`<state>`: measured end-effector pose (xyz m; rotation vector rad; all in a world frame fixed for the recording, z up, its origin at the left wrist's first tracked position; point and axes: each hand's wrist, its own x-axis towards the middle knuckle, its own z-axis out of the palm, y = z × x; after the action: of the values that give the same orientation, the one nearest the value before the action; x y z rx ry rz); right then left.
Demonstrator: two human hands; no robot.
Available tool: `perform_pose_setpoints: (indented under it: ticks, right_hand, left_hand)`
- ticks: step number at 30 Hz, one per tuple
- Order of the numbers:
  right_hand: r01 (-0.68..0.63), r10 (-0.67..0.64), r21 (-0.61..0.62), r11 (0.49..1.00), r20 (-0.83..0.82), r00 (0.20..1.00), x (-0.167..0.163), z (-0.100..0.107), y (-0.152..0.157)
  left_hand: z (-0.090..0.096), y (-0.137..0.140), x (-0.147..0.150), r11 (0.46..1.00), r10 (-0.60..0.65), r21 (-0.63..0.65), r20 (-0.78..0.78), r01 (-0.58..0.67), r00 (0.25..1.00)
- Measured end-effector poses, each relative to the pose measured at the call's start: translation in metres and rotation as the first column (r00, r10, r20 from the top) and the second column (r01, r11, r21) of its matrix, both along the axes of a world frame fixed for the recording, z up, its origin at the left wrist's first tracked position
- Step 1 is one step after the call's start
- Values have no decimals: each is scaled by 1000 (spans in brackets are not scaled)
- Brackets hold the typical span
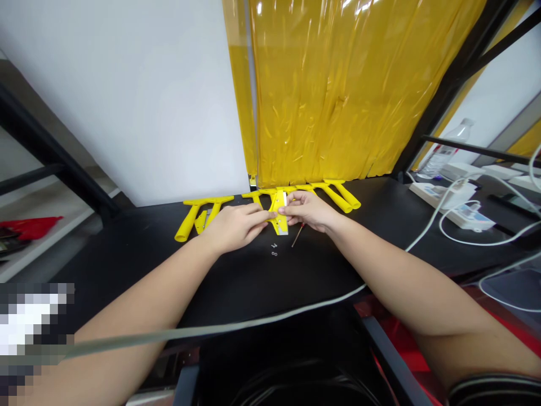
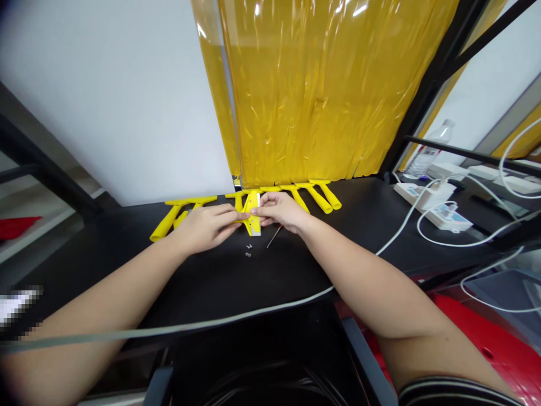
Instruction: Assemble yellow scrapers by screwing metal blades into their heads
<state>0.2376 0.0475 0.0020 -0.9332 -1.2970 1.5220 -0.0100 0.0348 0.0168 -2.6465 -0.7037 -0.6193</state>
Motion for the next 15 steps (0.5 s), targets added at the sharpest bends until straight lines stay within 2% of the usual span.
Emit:
perform_pose_setpoints:
  ticks: [5,15]
  right_hand:
    - [29,-28,-66,997,18,999,-2,4,-1]
    - [58,-56,-42,997,34,998,-2,11,-5]
  left_hand:
    - [1,-1,1,1000,-12,-21,17,12,1000]
    - [0,1,-1,999,36,-30,-14,-36,999]
